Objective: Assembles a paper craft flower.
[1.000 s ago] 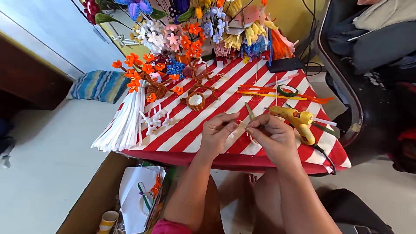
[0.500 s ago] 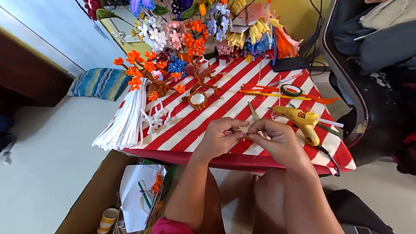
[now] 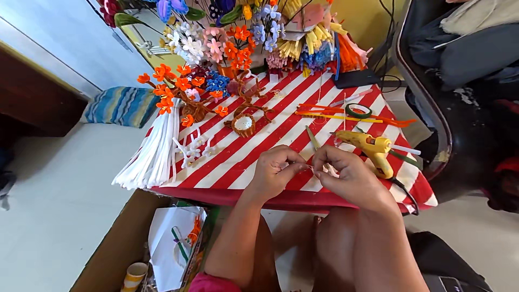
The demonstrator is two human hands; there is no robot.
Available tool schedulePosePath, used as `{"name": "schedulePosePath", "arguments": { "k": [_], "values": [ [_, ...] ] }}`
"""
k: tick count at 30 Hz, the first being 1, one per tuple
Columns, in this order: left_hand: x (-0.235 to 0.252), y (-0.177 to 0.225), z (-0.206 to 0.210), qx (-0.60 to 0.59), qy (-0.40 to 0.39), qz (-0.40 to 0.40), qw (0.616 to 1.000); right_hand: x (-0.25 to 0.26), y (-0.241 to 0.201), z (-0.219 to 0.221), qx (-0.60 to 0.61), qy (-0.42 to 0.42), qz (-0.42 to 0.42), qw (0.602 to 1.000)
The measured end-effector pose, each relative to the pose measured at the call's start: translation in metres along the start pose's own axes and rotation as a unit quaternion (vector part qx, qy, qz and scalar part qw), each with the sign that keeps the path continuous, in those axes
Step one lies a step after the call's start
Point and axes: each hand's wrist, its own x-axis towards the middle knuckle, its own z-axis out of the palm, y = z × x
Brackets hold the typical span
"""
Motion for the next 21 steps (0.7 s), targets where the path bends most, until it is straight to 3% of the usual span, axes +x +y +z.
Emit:
{"name": "schedulePosePath", "arguments": {
  "k": [5, 15, 21],
  "values": [
    [0.000, 0.003, -0.002, 0.032, 0.016, 0.012, 0.999, -0.003, 0.004, -0.011, -0.026, -0.014, -0.004, 1.000],
    [-0.003, 0.003, 0.004, 0.041, 0.039, 0.037, 0.998, 0.004, 0.009, 0.010, 0.093, 0.069, -0.056, 0.992],
    [-0.003, 0.000, 0.005, 0.066, 0.026, 0.053, 0.996, -0.003, 0.016, -0.003, 0.042, 0.093, -0.054, 0.993]
  ]
}}
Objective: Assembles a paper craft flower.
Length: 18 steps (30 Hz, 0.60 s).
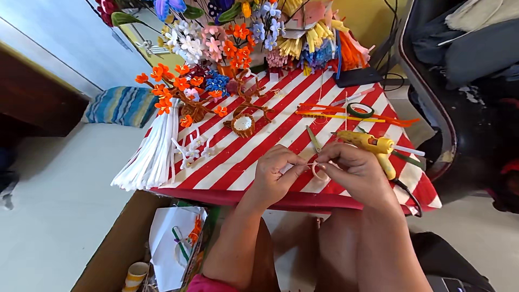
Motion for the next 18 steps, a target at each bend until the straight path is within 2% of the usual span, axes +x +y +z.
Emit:
{"name": "schedulePosePath", "arguments": {
  "k": [10, 14, 18],
  "values": [
    [0.0004, -0.0019, 0.0017, 0.005, -0.007, 0.010, 1.000, -0.0004, 0.0004, -0.0073, 0.012, 0.012, -0.003, 1.000],
    [0.0013, -0.0004, 0.0032, 0.007, 0.017, 0.011, 1.000, -0.0003, 0.0003, -0.0091, 0.028, 0.012, -0.008, 1.000],
    [-0.0011, 0.0014, 0.0032, -0.062, 0.064, 0.006, 0.996, 0.0007, -0.0014, -0.0069, 0.047, 0.024, -0.015, 0.999]
  ]
}}
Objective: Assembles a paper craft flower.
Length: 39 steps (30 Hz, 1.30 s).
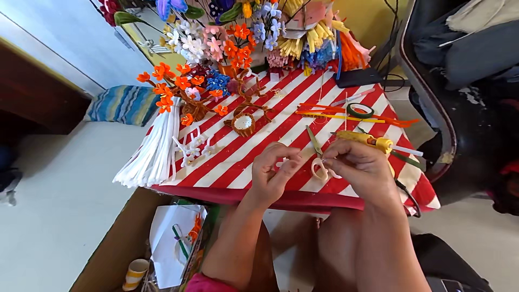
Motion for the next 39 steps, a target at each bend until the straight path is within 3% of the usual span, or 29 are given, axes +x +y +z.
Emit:
{"name": "schedulePosePath", "arguments": {
  "k": [4, 11, 17, 22, 32, 36, 39],
  "values": [
    [-0.001, 0.002, -0.001, 0.024, 0.033, 0.003, 0.999, -0.001, -0.001, 0.000, 0.004, -0.004, 0.002, 1.000],
    [0.003, 0.006, 0.009, 0.069, -0.077, -0.076, 0.992, -0.001, 0.002, 0.003, -0.027, -0.017, 0.004, 0.999],
    [0.002, 0.003, 0.010, 0.102, -0.084, -0.066, 0.989, -0.001, 0.002, 0.006, -0.057, -0.020, -0.005, 0.998],
    [0.003, 0.008, 0.010, 0.062, -0.095, -0.087, 0.990, -0.002, 0.001, 0.006, -0.054, -0.022, -0.010, 0.998],
    [0.000, 0.010, 0.016, -0.078, -0.016, -0.178, 0.981, -0.001, 0.001, 0.018, -0.010, -0.006, -0.009, 1.000],
    [0.001, 0.009, 0.011, -0.072, -0.049, -0.176, 0.981, -0.001, 0.000, 0.018, 0.007, 0.007, -0.007, 1.000],
    [0.002, 0.010, 0.010, 0.024, -0.062, -0.121, 0.990, -0.001, -0.001, 0.015, 0.005, -0.001, -0.003, 1.000]
  ]
}}
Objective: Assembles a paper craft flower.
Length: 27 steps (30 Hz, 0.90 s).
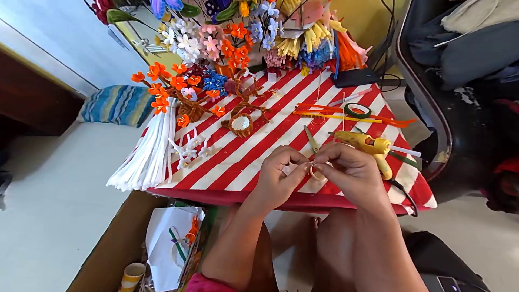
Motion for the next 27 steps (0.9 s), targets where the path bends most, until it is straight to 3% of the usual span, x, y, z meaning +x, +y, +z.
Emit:
{"name": "schedulePosePath", "arguments": {
  "k": [4, 8, 17, 27],
  "values": [
    [0.000, -0.003, 0.001, 0.177, 0.028, 0.127, 0.976, 0.000, 0.000, -0.002, -0.032, -0.005, -0.008, 0.999],
    [-0.002, -0.006, 0.006, 0.224, 0.063, 0.195, 0.953, -0.001, -0.001, -0.004, -0.027, -0.011, -0.004, 1.000],
    [-0.003, -0.002, 0.008, 0.228, 0.056, 0.150, 0.960, -0.002, -0.004, -0.012, -0.029, -0.023, 0.009, 0.999],
    [-0.002, -0.005, 0.008, 0.226, 0.073, 0.151, 0.960, 0.000, -0.002, -0.009, -0.023, -0.033, 0.023, 0.999]
  ]
}}
